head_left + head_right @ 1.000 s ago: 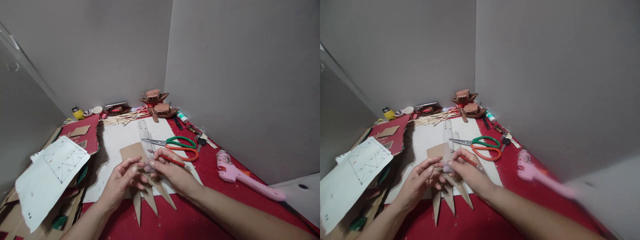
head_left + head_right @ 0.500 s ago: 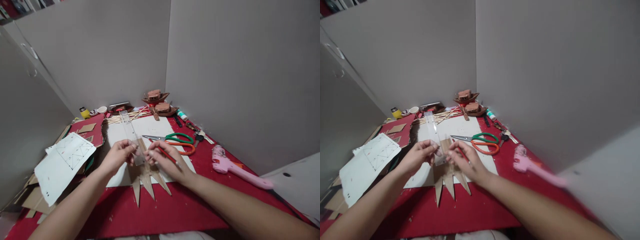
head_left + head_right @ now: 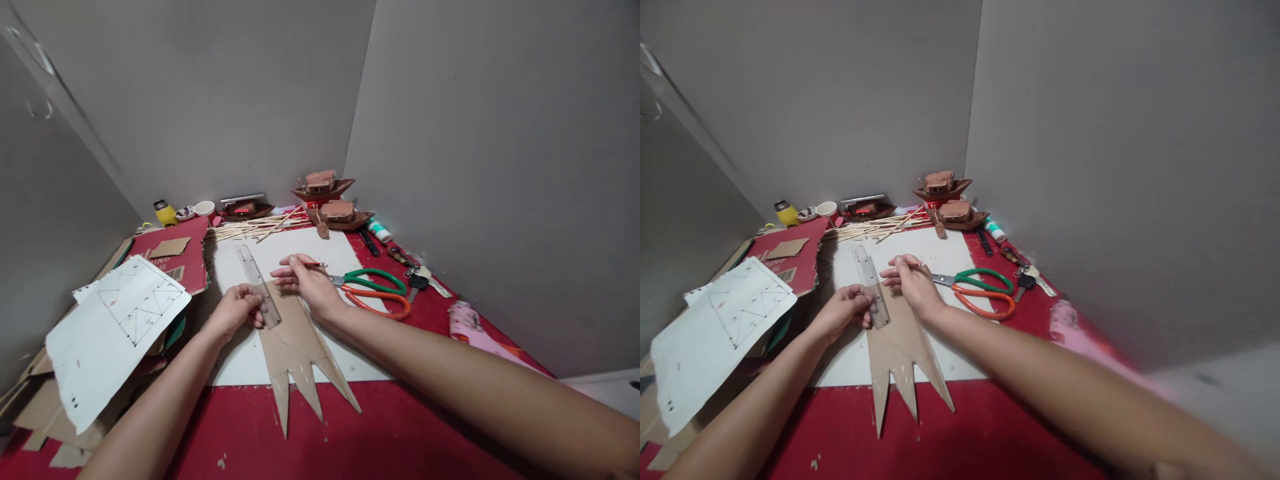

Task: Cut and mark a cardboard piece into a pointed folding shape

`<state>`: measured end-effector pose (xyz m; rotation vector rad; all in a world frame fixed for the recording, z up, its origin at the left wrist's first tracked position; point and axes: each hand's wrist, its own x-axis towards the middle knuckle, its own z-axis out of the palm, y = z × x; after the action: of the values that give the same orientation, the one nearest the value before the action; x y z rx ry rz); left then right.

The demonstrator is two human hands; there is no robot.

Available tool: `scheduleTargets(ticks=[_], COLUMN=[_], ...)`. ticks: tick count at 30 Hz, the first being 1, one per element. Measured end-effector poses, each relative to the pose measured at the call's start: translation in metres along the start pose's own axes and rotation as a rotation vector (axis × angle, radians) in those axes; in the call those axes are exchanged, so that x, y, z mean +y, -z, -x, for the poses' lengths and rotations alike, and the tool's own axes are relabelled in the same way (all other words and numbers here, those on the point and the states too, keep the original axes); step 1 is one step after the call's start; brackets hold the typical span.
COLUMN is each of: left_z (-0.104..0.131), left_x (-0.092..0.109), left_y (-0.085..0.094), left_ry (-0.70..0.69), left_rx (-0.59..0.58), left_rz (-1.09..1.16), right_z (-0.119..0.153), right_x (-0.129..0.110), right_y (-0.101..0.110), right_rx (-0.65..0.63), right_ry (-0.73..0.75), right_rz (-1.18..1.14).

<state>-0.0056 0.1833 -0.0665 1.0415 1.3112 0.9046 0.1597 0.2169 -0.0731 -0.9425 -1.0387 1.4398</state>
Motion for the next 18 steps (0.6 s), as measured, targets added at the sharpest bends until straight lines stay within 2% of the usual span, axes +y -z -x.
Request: scheduleTargets(ticks=[3,10,14,18], left_z=[-0.002,-0.003,-0.005,-0.007], left_x=[-0.004,-0.012,-0.011,-0.006], left_y=[0.001,-0.006,-0.008,-0.006], left_ry=[-0.017,-0.034,-0.055,-0.065], left_rx=[0.005,0.086,0.133,0.157], left_rz=[0.017,-0.025,-0.068,-0.046], right_z=[-0.003,-0.005,-0.009,-0.009], right_x=[0.009,0.012,0.012,0.011], right_y=[-0.003,0.010,0.011,0.010], right_rx=[0.041,0.115,0.146,0.138], right_ry=[-0.010,-0.078,-0.138,-0.129], right_rz=[-0.026,-0.068,-0.047,-0.020])
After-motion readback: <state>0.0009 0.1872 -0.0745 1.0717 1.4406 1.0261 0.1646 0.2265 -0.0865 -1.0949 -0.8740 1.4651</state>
